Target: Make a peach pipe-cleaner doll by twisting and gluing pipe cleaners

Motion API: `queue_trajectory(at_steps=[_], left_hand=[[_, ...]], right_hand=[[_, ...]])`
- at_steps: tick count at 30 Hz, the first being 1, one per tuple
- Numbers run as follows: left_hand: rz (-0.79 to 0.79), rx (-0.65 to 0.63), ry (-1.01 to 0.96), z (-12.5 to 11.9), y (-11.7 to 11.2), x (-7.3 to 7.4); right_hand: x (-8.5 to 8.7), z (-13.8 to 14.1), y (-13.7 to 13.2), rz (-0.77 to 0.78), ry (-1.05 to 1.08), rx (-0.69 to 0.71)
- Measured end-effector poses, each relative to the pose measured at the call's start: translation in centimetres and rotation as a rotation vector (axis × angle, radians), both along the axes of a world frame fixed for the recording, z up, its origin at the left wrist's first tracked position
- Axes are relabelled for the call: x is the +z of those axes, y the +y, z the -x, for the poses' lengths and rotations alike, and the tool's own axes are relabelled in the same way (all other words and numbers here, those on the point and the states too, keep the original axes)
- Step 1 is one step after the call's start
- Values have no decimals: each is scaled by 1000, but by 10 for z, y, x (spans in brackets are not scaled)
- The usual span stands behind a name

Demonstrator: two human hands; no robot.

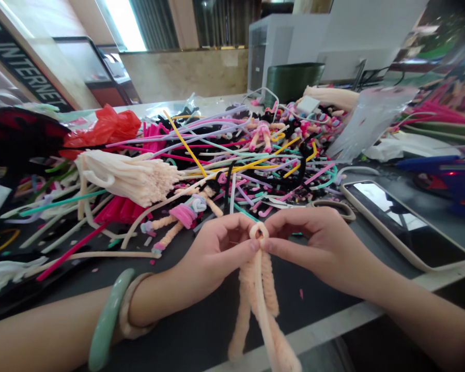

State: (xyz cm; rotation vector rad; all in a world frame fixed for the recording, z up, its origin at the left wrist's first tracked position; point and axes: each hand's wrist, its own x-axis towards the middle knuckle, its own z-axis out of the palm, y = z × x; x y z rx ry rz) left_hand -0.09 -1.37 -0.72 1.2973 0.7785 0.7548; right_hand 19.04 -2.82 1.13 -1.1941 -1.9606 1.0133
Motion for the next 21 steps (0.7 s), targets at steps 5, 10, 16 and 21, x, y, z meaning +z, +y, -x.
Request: queue_trajectory(at_steps=[5,10,16,21], left_hand=[[-3,-6,5,1,0,0],[-6,-3,16,0,-1,0],[-7,-9,7,0,0,0],[-3,-10,3,-1,1,0]], right_hand=[[0,0,1,-2,-3,-9],[0,1,2,8,-7,-10],[-1,2,2,13,0,-15],[-1,2,3,23,9,-12]])
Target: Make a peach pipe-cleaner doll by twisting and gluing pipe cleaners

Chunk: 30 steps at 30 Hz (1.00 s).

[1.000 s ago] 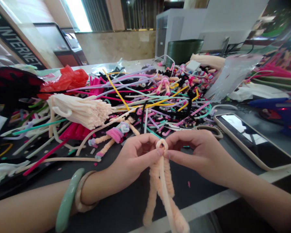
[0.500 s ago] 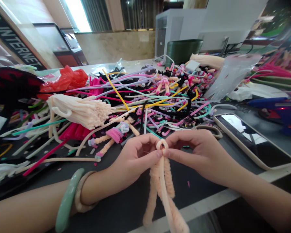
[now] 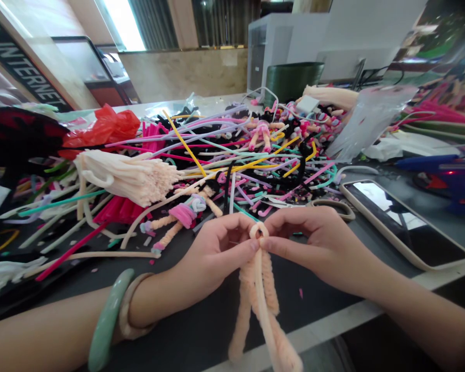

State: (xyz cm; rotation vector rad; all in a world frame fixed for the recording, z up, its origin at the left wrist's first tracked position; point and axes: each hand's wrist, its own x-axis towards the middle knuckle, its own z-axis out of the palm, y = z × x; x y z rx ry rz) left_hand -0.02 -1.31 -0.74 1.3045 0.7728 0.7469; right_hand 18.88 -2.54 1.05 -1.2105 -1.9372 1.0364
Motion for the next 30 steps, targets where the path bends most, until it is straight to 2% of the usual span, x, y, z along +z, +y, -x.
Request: queue_trajectory(at_steps=[19,30], left_hand=[[33,-23,-68,-1,-1,0],[70,-7,-115,-2,-1,1]], right_hand=[[-2,-2,1,16,14,11],[-2,-1,3,134,51,14]])
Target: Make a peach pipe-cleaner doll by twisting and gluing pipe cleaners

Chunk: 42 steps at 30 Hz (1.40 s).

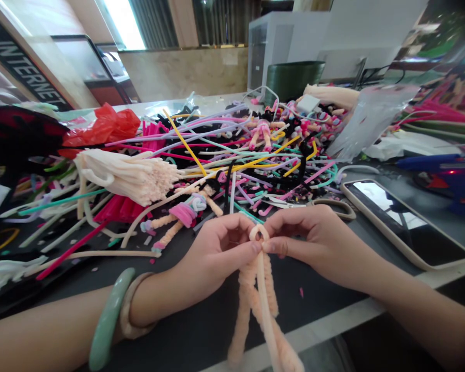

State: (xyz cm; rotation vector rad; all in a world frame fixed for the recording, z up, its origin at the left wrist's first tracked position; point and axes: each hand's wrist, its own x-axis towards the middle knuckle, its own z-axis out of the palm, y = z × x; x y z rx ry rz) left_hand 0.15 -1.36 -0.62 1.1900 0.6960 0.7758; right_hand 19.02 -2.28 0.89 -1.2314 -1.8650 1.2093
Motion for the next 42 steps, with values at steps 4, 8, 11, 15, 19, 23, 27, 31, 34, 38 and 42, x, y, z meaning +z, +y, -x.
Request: queue_trajectory(at_steps=[4,8,11,15,19,23,27,31,34,38,42], left_hand=[[21,17,11,-1,0,0],[21,16,13,-1,-1,0],[12,16,20,-1,-2,0],[14,8,16,0,-2,0],[3,-7,9,1,-1,-1],[-13,-23,9,1,-1,-2],[-23,-19,12,1,-2,-3],[-29,-26,3,0,-2,-3],[-16,-28,-3,0,-2,-3],[-3,-21,-1,0,-2,-2],[-16,-34,-2,1,-2,-2]], right_hand=[[0,0,1,5,0,17],[-1,0,2,14,19,31],[-1,0,2,-1,10,28],[0,0,1,-11,18,34],[0,-1,-1,-7,38,33],[-1,-1,-1,-7,63,35],[-2,-1,-1,7,84,38],[-1,-1,-2,17,103,36],[-2,-1,-2,19,110,27],[-3,-2,-1,49,130,27],[-3,-1,-1,96,168,21]])
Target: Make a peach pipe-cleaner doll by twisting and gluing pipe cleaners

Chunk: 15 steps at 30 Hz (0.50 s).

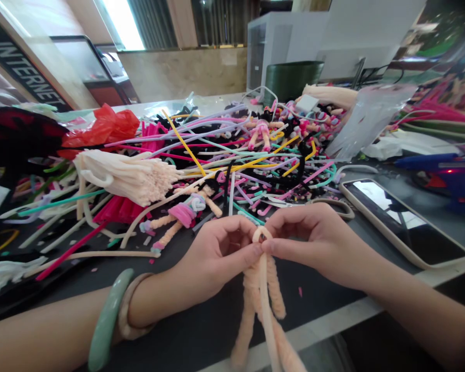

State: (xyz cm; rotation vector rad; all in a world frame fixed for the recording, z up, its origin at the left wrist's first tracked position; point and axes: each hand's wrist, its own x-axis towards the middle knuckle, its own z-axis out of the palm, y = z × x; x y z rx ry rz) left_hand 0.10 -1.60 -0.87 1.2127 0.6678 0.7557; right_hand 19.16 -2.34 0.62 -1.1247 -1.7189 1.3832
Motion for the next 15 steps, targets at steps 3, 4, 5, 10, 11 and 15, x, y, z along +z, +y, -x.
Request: queue_trajectory(at_steps=[3,4,5,10,11,15], left_hand=[[-16,-20,-13,0,-1,-1],[-17,-31,-18,0,-1,-1],[-16,-40,-20,0,-1,-2],[-30,-43,15,1,-1,-3],[-35,-38,22,1,-1,-3],[-44,-17,46,0,-2,-1]], right_hand=[[1,0,-1,39,40,-8],[1,1,-1,50,56,-16],[2,1,-1,60,70,-24],[3,1,-2,83,86,-31],[3,1,-2,88,85,-25],[4,0,-2,94,73,-23]])
